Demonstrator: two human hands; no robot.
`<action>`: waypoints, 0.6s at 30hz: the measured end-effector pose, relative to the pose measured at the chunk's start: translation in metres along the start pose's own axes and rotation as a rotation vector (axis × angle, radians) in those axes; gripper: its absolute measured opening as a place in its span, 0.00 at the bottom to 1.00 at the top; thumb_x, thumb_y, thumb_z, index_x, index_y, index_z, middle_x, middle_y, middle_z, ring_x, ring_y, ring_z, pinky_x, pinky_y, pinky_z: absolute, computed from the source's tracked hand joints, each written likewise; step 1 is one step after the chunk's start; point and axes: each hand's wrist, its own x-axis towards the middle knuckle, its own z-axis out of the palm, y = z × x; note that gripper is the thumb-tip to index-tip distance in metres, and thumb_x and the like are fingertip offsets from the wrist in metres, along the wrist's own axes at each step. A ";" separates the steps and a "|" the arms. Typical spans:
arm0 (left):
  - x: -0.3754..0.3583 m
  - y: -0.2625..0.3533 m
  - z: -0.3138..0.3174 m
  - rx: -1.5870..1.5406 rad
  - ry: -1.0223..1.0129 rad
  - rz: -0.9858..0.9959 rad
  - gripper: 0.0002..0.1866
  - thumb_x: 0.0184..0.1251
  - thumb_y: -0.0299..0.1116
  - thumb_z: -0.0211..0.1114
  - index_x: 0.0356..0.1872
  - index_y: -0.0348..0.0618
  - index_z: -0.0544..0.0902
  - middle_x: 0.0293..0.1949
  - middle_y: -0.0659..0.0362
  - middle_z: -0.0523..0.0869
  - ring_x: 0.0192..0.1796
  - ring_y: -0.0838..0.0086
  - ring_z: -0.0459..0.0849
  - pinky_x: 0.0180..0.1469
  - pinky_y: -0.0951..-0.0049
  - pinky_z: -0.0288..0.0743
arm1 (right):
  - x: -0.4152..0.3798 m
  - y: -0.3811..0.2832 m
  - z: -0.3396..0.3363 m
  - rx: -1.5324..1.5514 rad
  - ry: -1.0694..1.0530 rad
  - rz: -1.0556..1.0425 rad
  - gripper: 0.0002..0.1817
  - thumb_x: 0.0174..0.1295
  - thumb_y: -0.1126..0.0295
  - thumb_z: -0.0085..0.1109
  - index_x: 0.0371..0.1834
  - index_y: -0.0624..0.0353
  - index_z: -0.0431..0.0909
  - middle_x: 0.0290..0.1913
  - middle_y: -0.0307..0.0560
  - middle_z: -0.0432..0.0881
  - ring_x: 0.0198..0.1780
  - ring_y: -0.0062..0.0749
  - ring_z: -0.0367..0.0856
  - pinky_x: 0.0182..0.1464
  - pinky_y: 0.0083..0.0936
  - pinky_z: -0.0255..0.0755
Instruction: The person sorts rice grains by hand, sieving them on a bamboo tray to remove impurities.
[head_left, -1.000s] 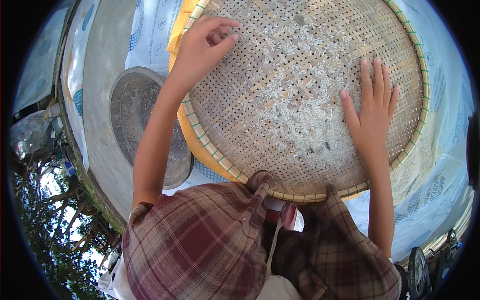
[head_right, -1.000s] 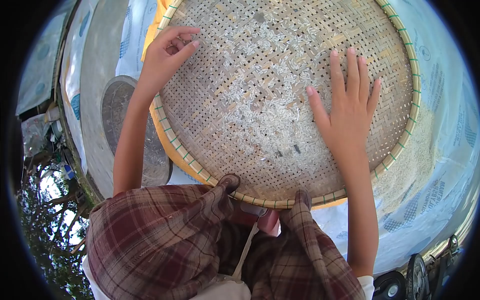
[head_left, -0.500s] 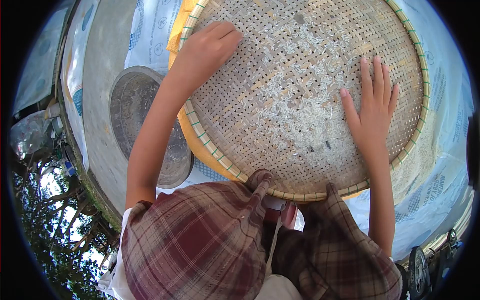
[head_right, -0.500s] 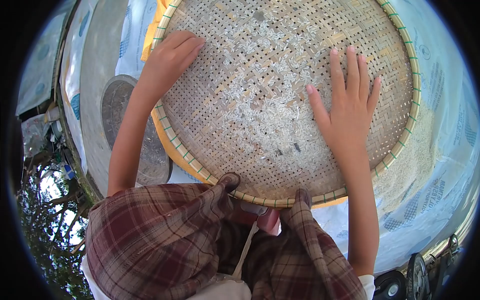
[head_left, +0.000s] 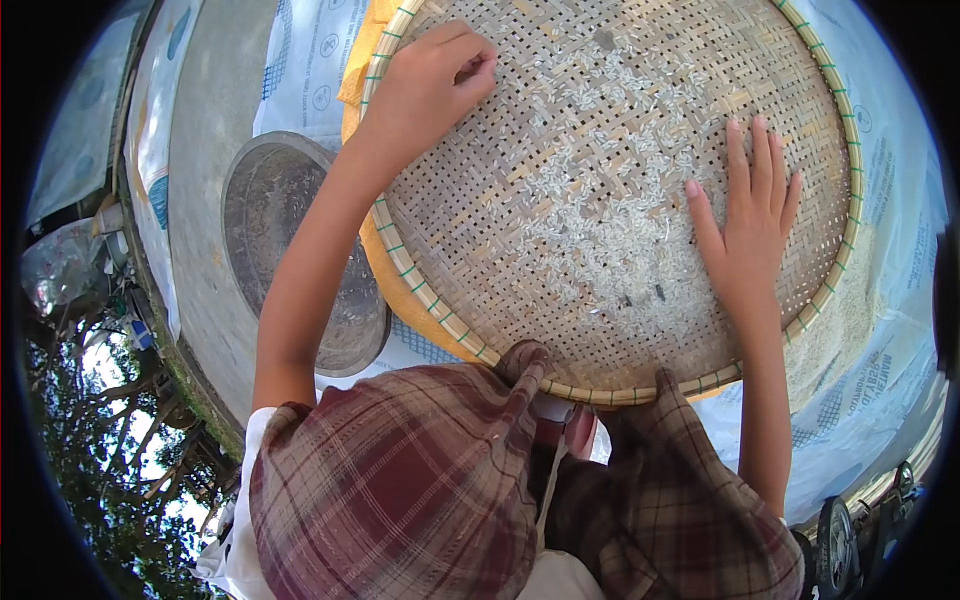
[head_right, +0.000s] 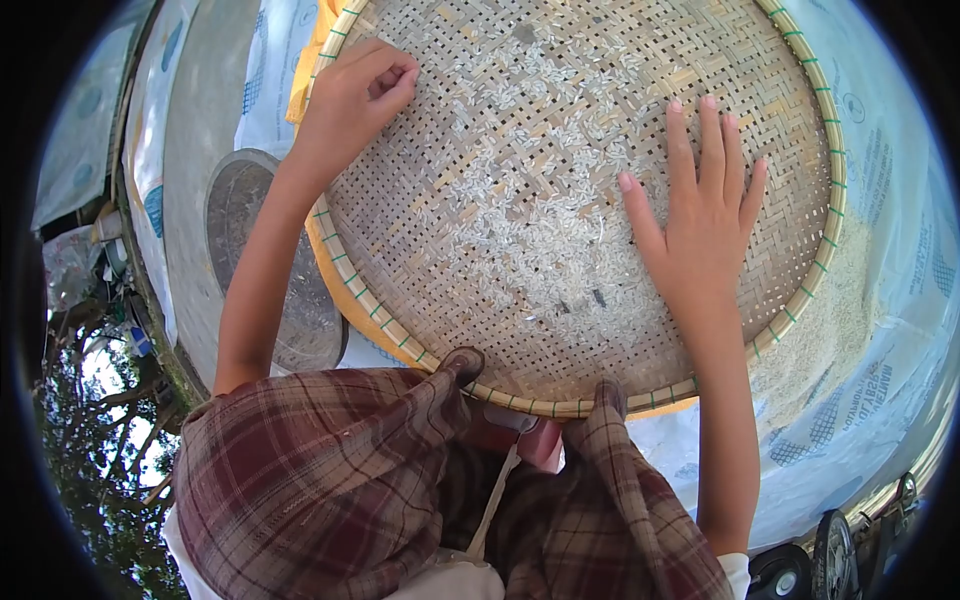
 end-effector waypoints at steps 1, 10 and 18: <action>0.001 -0.001 0.002 0.036 -0.003 0.032 0.06 0.56 0.27 0.62 0.34 0.39 0.80 0.30 0.61 0.79 0.28 0.76 0.77 0.32 0.78 0.72 | 0.000 0.001 0.000 0.000 -0.004 0.002 0.32 0.59 0.51 0.49 0.66 0.50 0.59 0.68 0.47 0.56 0.71 0.39 0.49 0.68 0.45 0.33; 0.002 -0.004 -0.003 0.080 -0.049 0.157 0.08 0.57 0.30 0.62 0.37 0.39 0.81 0.32 0.60 0.80 0.28 0.74 0.77 0.32 0.77 0.72 | -0.001 0.001 -0.001 0.003 -0.002 0.000 0.32 0.59 0.51 0.49 0.66 0.51 0.59 0.68 0.47 0.56 0.70 0.39 0.49 0.68 0.45 0.34; 0.001 0.007 0.001 0.115 -0.035 0.071 0.08 0.57 0.32 0.62 0.32 0.39 0.81 0.30 0.58 0.79 0.30 0.68 0.79 0.34 0.72 0.73 | 0.000 0.000 -0.001 0.002 -0.001 0.000 0.32 0.60 0.51 0.49 0.66 0.51 0.59 0.68 0.47 0.56 0.70 0.39 0.49 0.68 0.45 0.34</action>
